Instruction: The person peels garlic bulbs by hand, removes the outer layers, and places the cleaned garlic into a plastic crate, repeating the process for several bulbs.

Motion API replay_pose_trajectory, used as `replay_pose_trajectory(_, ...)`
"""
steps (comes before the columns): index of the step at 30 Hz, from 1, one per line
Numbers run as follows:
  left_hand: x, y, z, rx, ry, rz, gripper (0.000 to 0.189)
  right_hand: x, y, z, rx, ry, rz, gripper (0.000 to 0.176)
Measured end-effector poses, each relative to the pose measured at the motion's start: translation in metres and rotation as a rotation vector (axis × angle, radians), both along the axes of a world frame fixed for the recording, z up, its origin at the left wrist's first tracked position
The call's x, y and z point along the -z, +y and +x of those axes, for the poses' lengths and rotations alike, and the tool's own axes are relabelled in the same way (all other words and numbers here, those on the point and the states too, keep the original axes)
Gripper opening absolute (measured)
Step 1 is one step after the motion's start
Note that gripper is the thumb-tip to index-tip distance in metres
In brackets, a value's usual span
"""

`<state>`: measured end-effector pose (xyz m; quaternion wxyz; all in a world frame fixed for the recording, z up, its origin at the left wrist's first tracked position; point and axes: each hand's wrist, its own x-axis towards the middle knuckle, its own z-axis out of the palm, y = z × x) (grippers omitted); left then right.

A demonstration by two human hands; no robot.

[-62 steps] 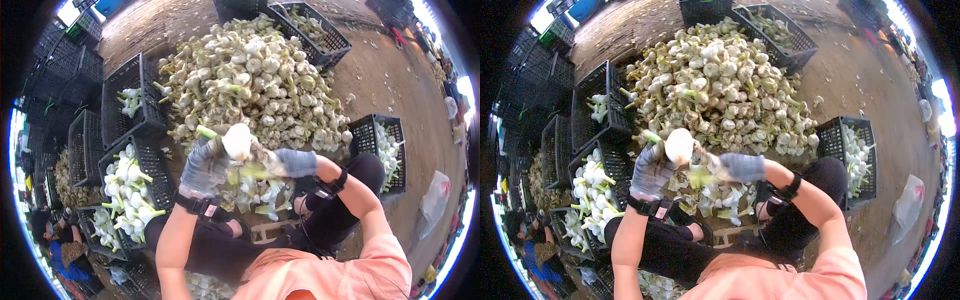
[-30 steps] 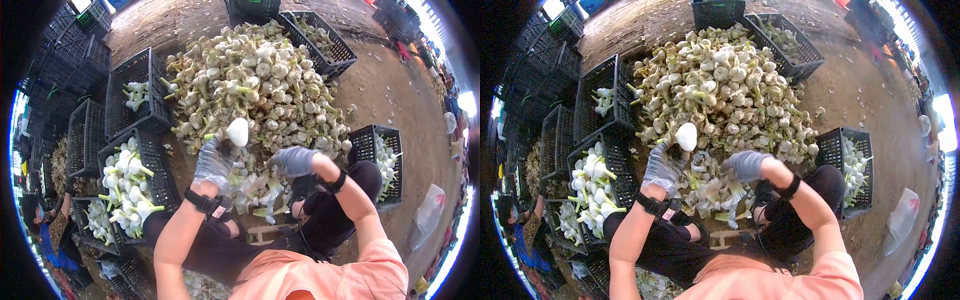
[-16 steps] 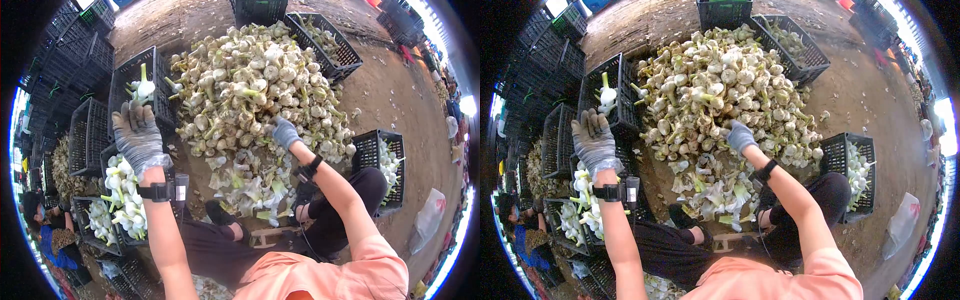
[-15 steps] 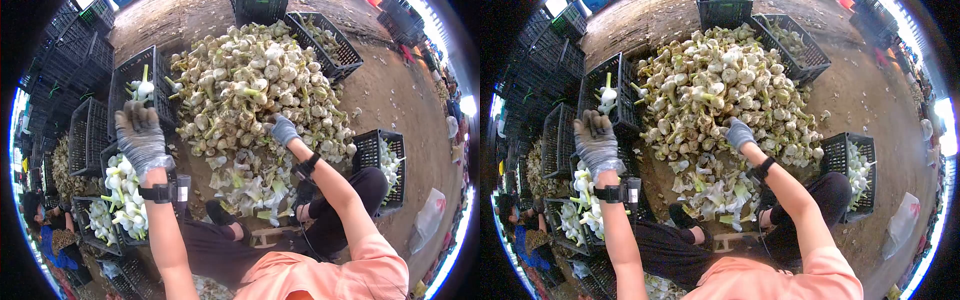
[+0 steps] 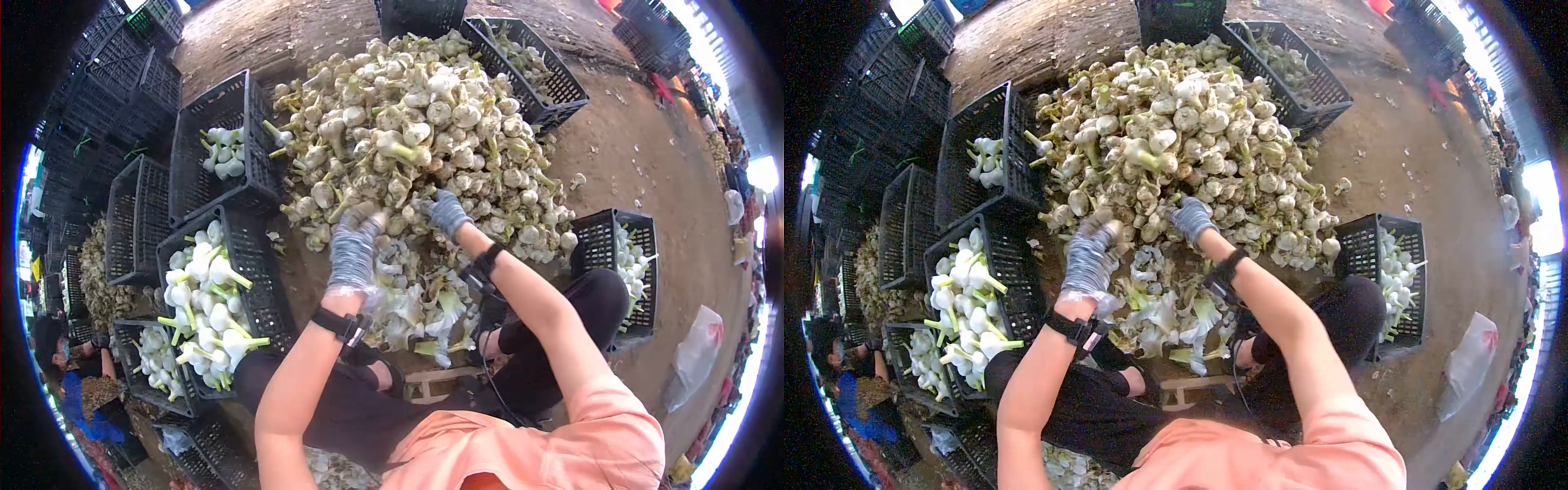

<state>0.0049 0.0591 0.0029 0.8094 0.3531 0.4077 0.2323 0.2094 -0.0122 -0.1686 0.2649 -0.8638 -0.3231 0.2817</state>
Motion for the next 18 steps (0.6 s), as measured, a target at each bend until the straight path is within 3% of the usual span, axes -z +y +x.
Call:
replay_pose_trajectory(1,0.007,-0.006,0.001,0.101,0.084,0.168,0.039,-0.01,-0.011,-0.006,-0.021,0.004,0.158,0.034)
replay_pose_trajectory(2,0.021,-0.011,0.001,0.242,0.151,0.352,0.051,-0.043,-0.021,-0.018,-0.022,-0.001,0.155,0.034)
replay_pose_trajectory(4,0.027,-0.034,0.006,0.238,0.021,0.382,0.055,-0.134,-0.038,-0.048,0.196,0.612,0.323,0.039)
replay_pose_trajectory(5,-0.002,-0.036,0.005,0.38,0.041,0.39,0.056,-0.154,-0.045,-0.052,0.13,0.544,0.299,0.038)
replay_pose_trajectory(6,-0.009,-0.04,0.006,0.385,0.034,0.395,0.056,-0.168,-0.052,-0.054,0.064,0.473,0.277,0.037)
replay_pose_trajectory(7,-0.013,-0.044,0.007,0.371,-0.041,0.422,0.056,-0.178,-0.055,-0.059,0.041,0.273,0.412,0.039)
replay_pose_trajectory(14,-0.035,-0.054,0.001,0.386,-0.192,0.45,0.052,-0.193,-0.073,-0.051,-0.097,0.165,0.477,0.029)
replay_pose_trajectory(15,-0.035,-0.055,0.0,0.389,-0.232,0.381,0.05,-0.201,-0.077,-0.048,-0.294,-0.09,0.563,0.023)
replay_pose_trajectory(18,-0.036,-0.052,-0.002,0.373,-0.314,0.195,0.046,-0.195,-0.078,-0.041,-0.339,0.109,0.617,0.017)
